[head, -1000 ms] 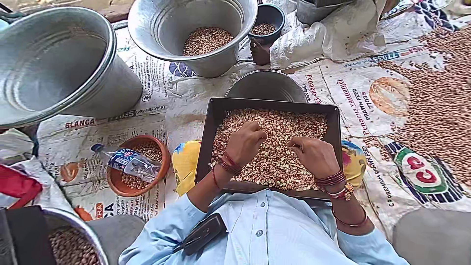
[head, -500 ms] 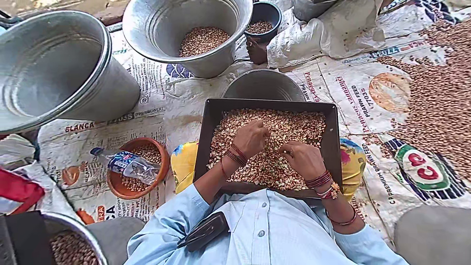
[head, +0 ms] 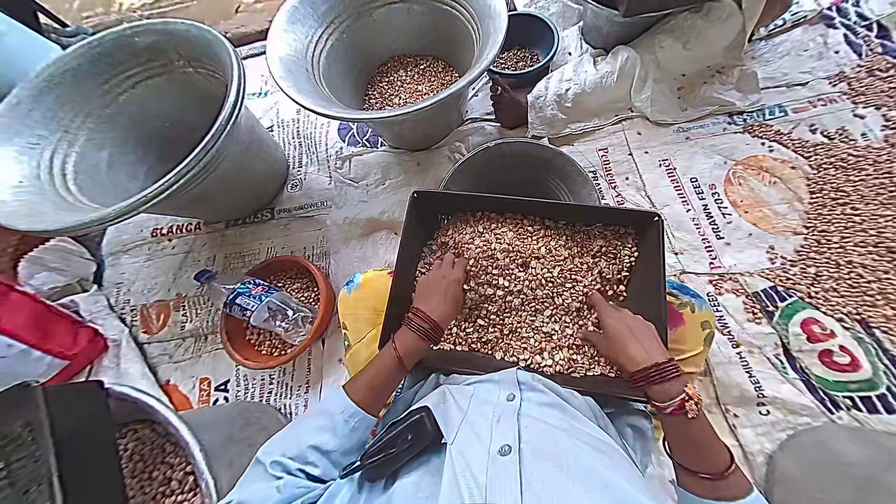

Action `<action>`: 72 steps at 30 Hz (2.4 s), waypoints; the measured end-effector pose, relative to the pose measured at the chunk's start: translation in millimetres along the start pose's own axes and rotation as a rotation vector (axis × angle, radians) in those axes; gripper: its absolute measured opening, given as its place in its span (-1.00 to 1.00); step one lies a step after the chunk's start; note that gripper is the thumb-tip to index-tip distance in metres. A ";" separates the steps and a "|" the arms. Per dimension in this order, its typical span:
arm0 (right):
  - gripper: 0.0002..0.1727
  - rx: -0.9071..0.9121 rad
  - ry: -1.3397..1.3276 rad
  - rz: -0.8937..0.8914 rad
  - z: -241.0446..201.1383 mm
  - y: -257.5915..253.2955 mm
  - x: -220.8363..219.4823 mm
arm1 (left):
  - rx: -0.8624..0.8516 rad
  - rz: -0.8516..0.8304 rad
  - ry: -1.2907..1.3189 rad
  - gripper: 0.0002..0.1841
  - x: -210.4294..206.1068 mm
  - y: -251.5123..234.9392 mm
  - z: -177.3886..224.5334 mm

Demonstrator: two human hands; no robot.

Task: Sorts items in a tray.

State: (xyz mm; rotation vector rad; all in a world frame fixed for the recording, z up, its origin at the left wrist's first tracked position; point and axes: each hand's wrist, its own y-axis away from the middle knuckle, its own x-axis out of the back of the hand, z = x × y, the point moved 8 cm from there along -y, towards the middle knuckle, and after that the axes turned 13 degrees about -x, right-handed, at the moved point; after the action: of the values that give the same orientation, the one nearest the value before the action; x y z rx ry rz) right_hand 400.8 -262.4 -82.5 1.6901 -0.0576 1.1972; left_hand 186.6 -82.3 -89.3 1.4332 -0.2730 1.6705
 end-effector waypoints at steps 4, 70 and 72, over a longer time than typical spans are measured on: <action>-0.09 0.080 0.048 -0.052 -33.9 10.8 -20.7 | -0.183 -0.185 0.108 -0.33 -32.1 2.3 58.5; -0.82 0.505 -0.353 0.795 -16.8 21.5 65.8 | -0.742 0.701 0.182 -0.57 28.8 67.4 18.8; -0.82 0.506 -0.238 0.742 -43.9 14.1 59.6 | -1.018 0.469 0.203 -0.50 4.5 61.3 59.3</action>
State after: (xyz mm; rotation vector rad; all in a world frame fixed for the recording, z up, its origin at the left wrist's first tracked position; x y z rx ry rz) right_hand 393.7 -208.5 -30.3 2.3609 -0.6188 1.6286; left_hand 182.6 -155.0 -44.7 0.4401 -1.2096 1.6077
